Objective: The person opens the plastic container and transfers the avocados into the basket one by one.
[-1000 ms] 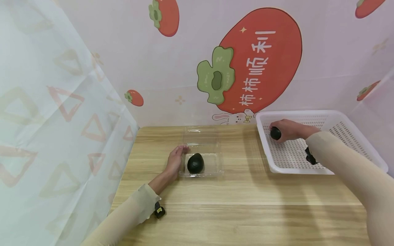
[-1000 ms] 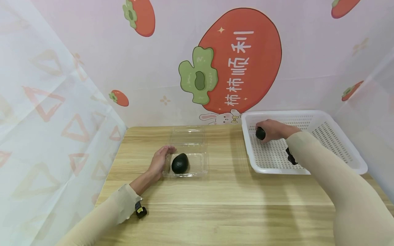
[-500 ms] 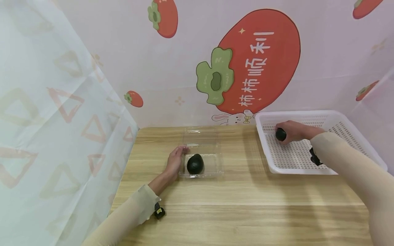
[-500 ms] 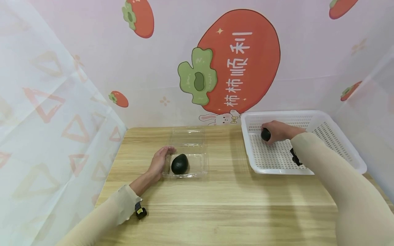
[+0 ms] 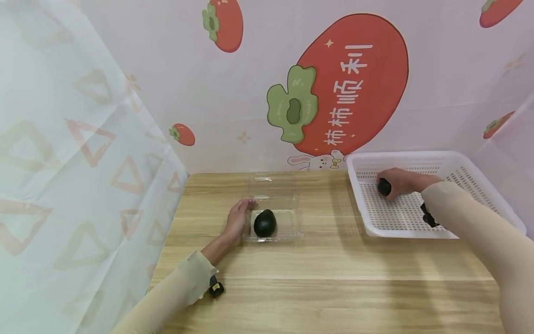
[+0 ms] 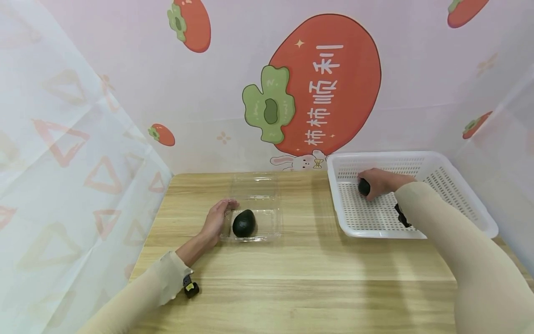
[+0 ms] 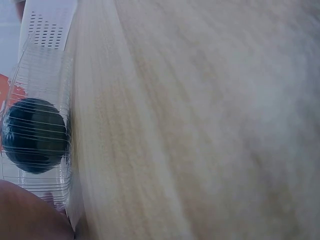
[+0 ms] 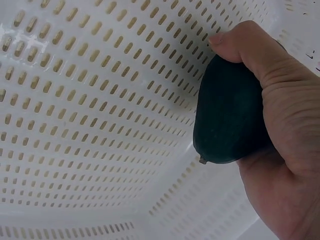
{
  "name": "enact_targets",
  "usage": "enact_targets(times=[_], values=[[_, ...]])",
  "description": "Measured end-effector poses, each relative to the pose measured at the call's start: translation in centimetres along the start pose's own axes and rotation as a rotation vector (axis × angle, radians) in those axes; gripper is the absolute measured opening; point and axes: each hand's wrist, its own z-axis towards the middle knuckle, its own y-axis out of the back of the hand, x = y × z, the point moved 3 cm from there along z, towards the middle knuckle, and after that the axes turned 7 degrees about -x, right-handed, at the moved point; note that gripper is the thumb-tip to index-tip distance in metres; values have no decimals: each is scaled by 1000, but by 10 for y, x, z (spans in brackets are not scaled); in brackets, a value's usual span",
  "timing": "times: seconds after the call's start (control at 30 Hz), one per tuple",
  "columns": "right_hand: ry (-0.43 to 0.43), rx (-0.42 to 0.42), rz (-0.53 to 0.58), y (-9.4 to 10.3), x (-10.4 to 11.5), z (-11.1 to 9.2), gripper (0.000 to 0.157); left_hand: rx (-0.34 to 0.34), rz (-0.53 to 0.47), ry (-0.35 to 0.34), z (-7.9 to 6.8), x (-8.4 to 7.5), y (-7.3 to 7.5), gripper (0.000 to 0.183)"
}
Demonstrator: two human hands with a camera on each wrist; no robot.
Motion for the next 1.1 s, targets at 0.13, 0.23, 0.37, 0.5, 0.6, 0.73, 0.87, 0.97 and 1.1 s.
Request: enact_targets(times=[0.13, 0.23, 0.37, 0.5, 0.6, 0.73, 0.87, 0.97, 1.1], values=[[-6, 7, 5, -1, 1, -1, 47, -1, 2, -8, 0, 0, -1, 44], [-14, 15, 3, -4, 1, -1, 49, -7, 1, -13, 0, 2, 0, 43], [-11, 9, -7, -7, 0, 0, 51, -9, 3, -7, 0, 3, 1, 43], [-1, -1, -11, -9, -1, -2, 54, -2, 12, -5, -1, 4, 1, 42], [1, -6, -13, -9, -2, -3, 56, 0, 18, -4, -1, 4, 1, 42], [11, -12, -21, -8, -1, -1, 52, 1, 15, -3, 0, 4, 1, 43], [19, -10, -29, -8, 0, 0, 50, -4, 14, -8, -1, 3, 0, 43], [13, -11, -34, -8, -1, 1, 50, -10, 16, -10, 0, 2, 0, 43], [4, -9, -35, -9, -1, 1, 52, -12, 17, -4, 0, 3, 0, 42]])
